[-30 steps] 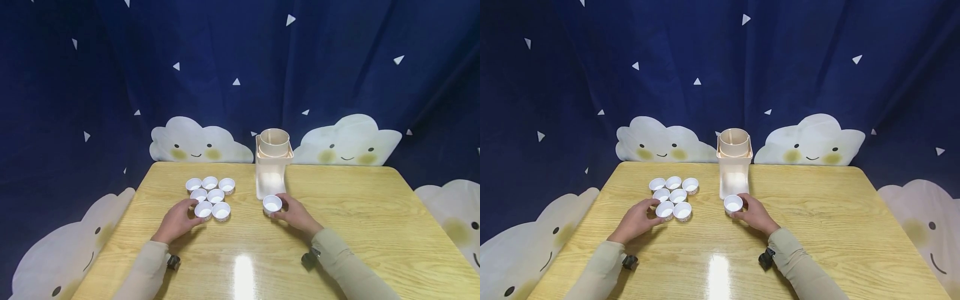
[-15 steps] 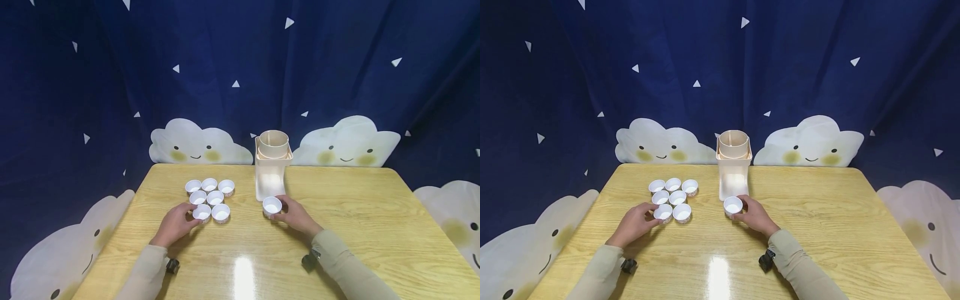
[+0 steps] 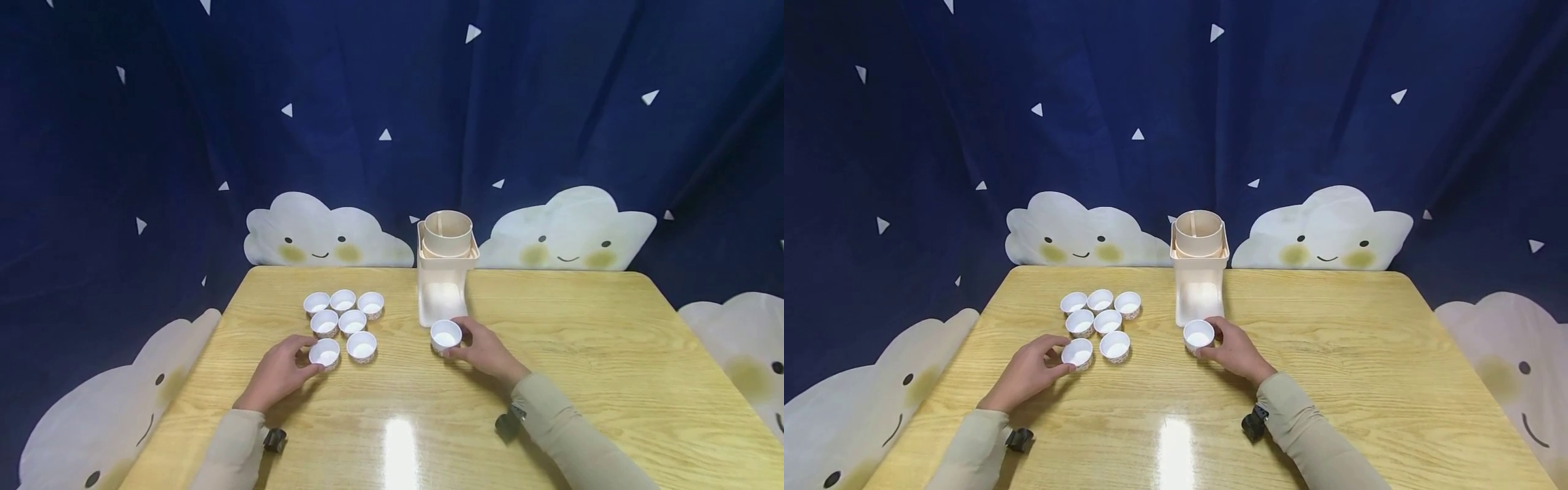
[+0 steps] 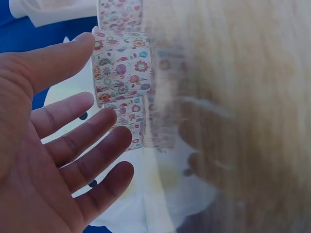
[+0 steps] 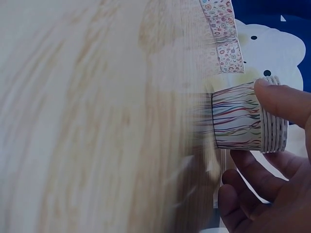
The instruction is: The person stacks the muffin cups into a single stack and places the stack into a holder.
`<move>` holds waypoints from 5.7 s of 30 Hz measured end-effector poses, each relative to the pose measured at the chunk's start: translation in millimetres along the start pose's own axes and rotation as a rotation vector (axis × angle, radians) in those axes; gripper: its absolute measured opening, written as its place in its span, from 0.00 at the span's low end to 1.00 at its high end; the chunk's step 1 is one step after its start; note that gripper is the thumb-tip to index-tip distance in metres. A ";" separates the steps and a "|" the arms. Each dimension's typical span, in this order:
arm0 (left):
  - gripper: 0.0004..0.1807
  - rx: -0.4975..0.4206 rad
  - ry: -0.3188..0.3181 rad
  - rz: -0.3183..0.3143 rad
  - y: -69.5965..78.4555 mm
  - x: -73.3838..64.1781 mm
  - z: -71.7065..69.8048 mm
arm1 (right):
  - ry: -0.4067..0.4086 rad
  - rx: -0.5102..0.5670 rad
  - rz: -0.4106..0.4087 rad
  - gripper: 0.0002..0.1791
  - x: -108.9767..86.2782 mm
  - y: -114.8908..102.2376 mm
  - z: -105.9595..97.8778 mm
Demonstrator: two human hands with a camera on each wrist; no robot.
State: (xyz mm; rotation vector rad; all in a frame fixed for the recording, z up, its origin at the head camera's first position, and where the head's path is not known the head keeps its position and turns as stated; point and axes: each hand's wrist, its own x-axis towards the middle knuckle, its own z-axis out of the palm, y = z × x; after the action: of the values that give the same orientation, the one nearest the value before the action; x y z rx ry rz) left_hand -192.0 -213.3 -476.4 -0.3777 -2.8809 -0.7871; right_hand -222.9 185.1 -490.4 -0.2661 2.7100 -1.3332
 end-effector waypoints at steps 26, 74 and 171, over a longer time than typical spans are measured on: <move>0.35 -0.047 -0.008 -0.013 1.2 -2.3 6.4 | 0.017 -0.012 -0.040 0.37 -4.1 -5.8 -1.3; 0.29 -0.128 0.024 0.008 14.1 -3.8 -2.8 | 0.036 -0.008 -0.025 0.36 -3.7 -2.6 1.8; 0.30 -0.190 -0.155 0.319 151.8 83.2 52.9 | 0.031 0.037 -0.061 0.34 -5.8 2.2 2.5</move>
State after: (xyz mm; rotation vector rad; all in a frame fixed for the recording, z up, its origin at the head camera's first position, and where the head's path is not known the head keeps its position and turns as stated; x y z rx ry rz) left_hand -233.6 -42.6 -432.6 -0.9318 -2.7796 -1.0100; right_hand -217.1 185.7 -493.6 -0.3298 2.7202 -1.4137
